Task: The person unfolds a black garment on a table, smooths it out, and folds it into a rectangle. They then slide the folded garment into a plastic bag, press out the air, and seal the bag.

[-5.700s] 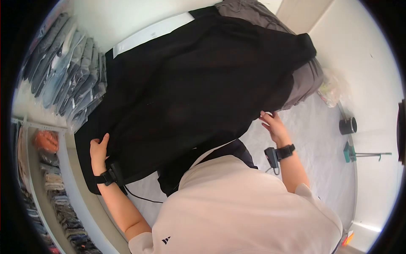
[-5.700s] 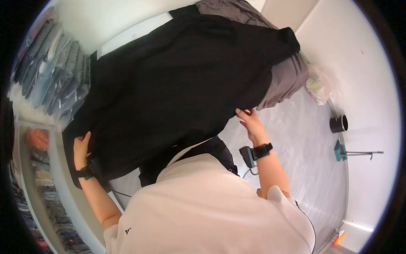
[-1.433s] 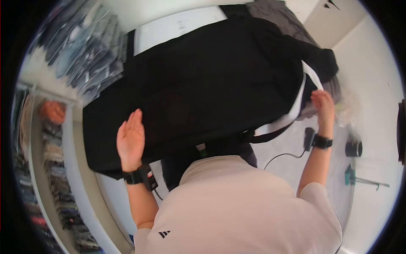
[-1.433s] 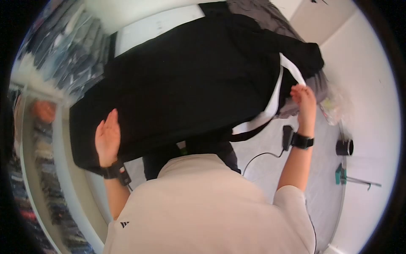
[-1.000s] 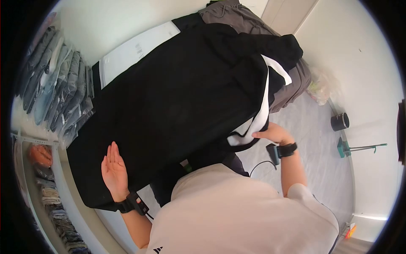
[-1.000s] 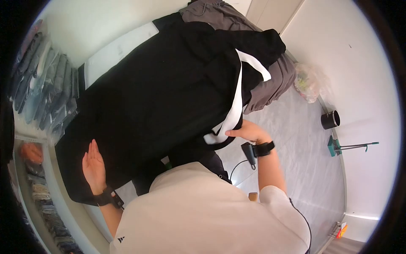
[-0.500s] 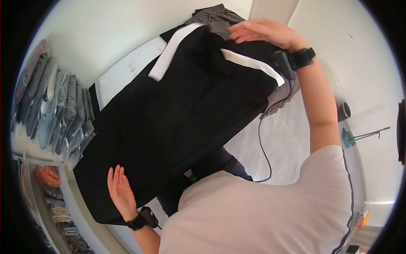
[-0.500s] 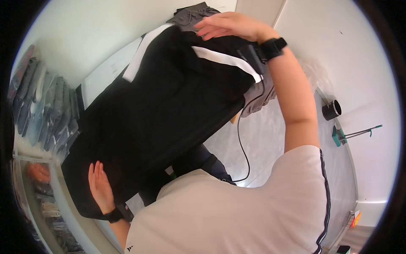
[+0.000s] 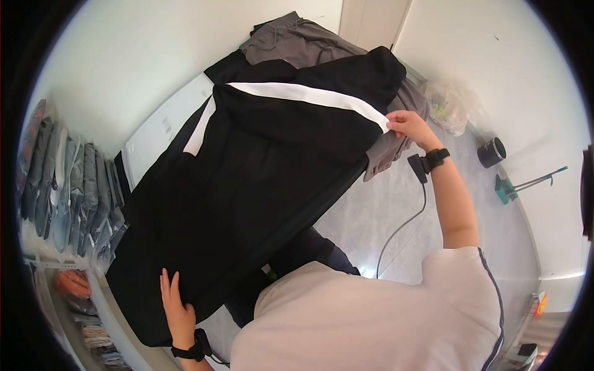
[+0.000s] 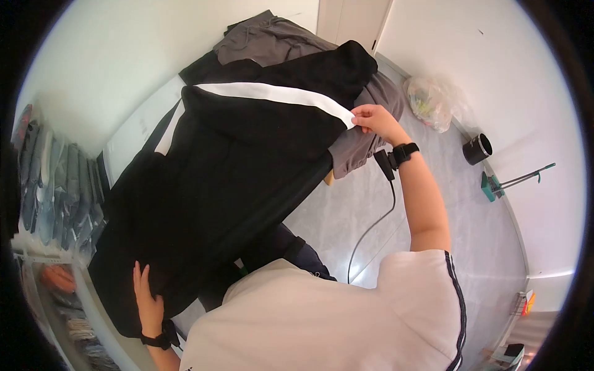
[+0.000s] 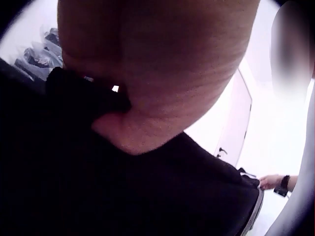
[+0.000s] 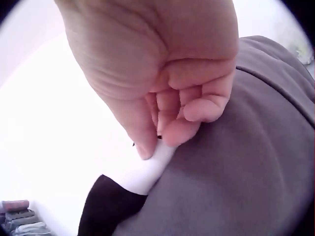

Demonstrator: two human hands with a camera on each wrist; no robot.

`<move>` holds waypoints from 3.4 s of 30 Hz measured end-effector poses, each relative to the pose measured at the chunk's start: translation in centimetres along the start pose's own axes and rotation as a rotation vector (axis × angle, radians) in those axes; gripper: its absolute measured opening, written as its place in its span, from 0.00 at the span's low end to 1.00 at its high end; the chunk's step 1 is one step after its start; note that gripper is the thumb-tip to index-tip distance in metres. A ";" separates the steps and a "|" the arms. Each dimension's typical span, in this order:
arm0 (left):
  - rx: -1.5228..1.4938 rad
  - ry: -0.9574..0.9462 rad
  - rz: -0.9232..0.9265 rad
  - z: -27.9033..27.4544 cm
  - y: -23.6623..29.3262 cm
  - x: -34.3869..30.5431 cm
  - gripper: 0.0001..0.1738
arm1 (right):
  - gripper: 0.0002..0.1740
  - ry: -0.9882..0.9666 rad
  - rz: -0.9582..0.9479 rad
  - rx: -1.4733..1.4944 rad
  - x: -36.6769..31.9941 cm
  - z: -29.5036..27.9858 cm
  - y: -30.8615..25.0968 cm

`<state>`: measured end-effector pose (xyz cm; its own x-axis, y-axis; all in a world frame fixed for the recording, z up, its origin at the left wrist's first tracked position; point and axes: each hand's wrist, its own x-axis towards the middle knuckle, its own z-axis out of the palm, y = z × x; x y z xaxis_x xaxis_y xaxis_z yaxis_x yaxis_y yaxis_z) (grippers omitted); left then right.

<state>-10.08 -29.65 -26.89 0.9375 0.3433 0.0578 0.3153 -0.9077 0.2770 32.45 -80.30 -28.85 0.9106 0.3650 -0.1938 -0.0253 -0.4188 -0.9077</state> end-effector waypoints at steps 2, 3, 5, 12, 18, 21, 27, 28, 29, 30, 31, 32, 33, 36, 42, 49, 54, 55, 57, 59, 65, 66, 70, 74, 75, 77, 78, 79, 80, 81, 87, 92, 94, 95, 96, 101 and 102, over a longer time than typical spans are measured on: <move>0.040 -0.026 -0.033 -0.4 -1.2 0.7 0.43 | 0.11 -0.003 0.008 -0.062 0.9 -1.0 0.2; 0.073 -0.051 -0.072 -0.6 -1.8 0.9 0.44 | 0.09 0.073 -0.150 -0.012 0.9 -1.4 -0.6; 0.173 0.013 -0.003 -1.5 -2.3 0.7 0.44 | 0.07 0.152 -0.303 0.087 0.6 -2.0 -1.8; 0.068 -0.124 -0.027 -2.4 -1.5 0.3 0.43 | 0.10 0.037 -0.166 -0.141 -0.3 -0.9 1.3; -0.172 -0.096 0.089 -9.5 3.0 5.2 0.32 | 0.11 0.231 -0.278 -0.375 -0.3 1.1 -3.1; -0.282 -0.017 0.165 -10.0 5.9 10.6 0.22 | 0.11 0.193 -0.315 -0.420 1.1 2.8 -3.7; -0.557 -0.275 -0.121 -3.8 5.5 22.8 0.27 | 0.21 0.177 -0.203 -0.319 2.9 3.0 -2.1; -0.669 -0.305 -0.235 -2.4 5.7 24.0 0.29 | 0.21 0.189 -0.206 -0.314 3.0 2.6 -1.9; -0.702 -0.276 -0.300 -1.5 6.2 24.9 0.28 | 0.22 0.137 -0.169 -0.174 3.0 2.1 -1.7; -0.734 -0.252 -0.364 -0.6 6.5 25.8 0.27 | 0.23 0.087 -0.130 -0.033 2.9 1.6 -1.4; -0.730 -0.260 -0.345 0.6 6.3 26.8 0.27 | 0.26 0.053 -0.145 0.030 3.0 1.1 -0.9; -0.778 -0.160 -0.352 1.8 5.5 27.7 0.26 | 0.26 0.072 -0.139 0.034 3.1 0.9 -0.5; -0.827 -0.061 -0.359 2.7 4.8 28.5 0.24 | 0.26 0.037 -0.153 0.072 3.2 0.7 -0.3; -0.738 0.069 -0.299 4.2 3.3 29.9 0.22 | 0.27 0.013 -0.185 0.085 3.3 0.6 0.0; -0.680 -0.077 -0.320 3.6 3.9 30.1 0.09 | 0.33 0.004 -0.176 0.215 2.9 0.9 -0.4; -0.567 0.494 -0.204 2.3 -1.5 34.5 0.14 | 0.39 0.043 -0.163 0.013 3.1 0.4 0.4; -0.726 0.691 -0.314 0.0 -4.1 34.7 0.18 | 0.34 0.040 -0.118 -0.092 2.4 0.5 -0.4; -0.725 0.690 -0.311 0.0 -4.4 34.6 0.18 | 0.34 0.042 -0.117 -0.089 2.3 0.5 -0.3; -0.642 0.877 -0.310 -0.1 -5.2 34.8 0.21 | 0.20 0.024 -0.273 -0.273 2.1 0.6 0.1; -0.650 0.903 -0.312 -0.9 -5.3 34.7 0.21 | 0.14 0.025 -0.236 -0.255 2.0 0.5 0.2; -0.399 0.846 -0.188 -3.9 -6.1 34.0 0.22 | 0.09 0.125 -0.226 -0.257 1.3 1.4 -0.2; -0.356 0.753 -0.168 -4.5 -6.8 33.9 0.22 | 0.08 0.161 -0.253 -0.277 1.2 1.6 0.0; -0.354 0.688 -0.092 -7.3 -8.0 33.7 0.20 | 0.08 0.149 -0.299 -0.336 1.6 1.5 0.4; -0.494 0.849 0.028 -13.6 -1.7 28.3 0.17 | 0.08 0.104 -0.296 -0.333 1.5 1.6 0.3; -0.703 0.847 0.039 -14.7 -2.3 26.6 0.17 | 0.09 0.122 -0.285 -0.289 1.4 1.7 0.3; -1.053 0.809 0.109 -16.4 -5.6 22.8 0.17 | 0.11 0.127 -0.286 -0.213 2.2 1.4 1.9; -1.191 0.760 0.171 -17.0 -8.4 20.2 0.16 | 0.11 0.113 -0.281 -0.207 2.2 1.7 1.8; -1.208 0.626 0.373 -16.1 -8.8 17.1 0.16 | 0.11 0.108 -0.284 -0.142 1.9 1.8 1.4; -1.228 0.560 0.302 -14.9 -7.5 13.5 0.16 | 0.12 0.107 -0.288 -0.077 1.7 1.9 1.2; -1.129 0.503 0.233 -13.8 -9.1 10.4 0.14 | 0.12 0.072 -0.280 -0.077 2.0 1.6 1.4; -0.860 0.422 -0.439 -3.8 -7.2 1.8 0.09 | 0.12 0.083 -0.339 -0.142 2.2 1.5 1.8; -0.682 0.316 -0.448 -1.2 -7.3 -0.3 0.15 | 0.11 0.129 -0.365 -0.313 1.2 2.3 -0.1; -0.577 0.237 -0.503 -1.3 -6.6 -0.4 0.17 | 0.11 0.138 -0.370 -0.348 2.5 1.4 1.9; -0.572 0.243 -0.479 -0.8 -6.9 -0.4 0.19 | 0.11 0.118 -0.438 -0.286 2.8 1.4 2.1; -0.549 0.232 -0.466 -0.1 -7.8 -0.5 0.20 | 0.11 0.118 -0.410 -0.292 3.3 1.1 2.6; -0.511 0.258 -0.478 -0.8 -5.6 -0.4 0.24 | 0.11 0.096 -0.387 -0.244 3.7 0.5 3.9; -0.438 0.237 -0.443 -0.7 -5.7 -0.5 0.25 | 0.11 0.094 -0.389 -0.253 3.6 0.5 3.8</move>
<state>-12.46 -24.45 -27.81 0.6594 0.7505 0.0443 0.5271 -0.5035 0.6846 35.46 -80.13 -33.17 0.8663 0.4631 0.1875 0.4157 -0.4600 -0.7846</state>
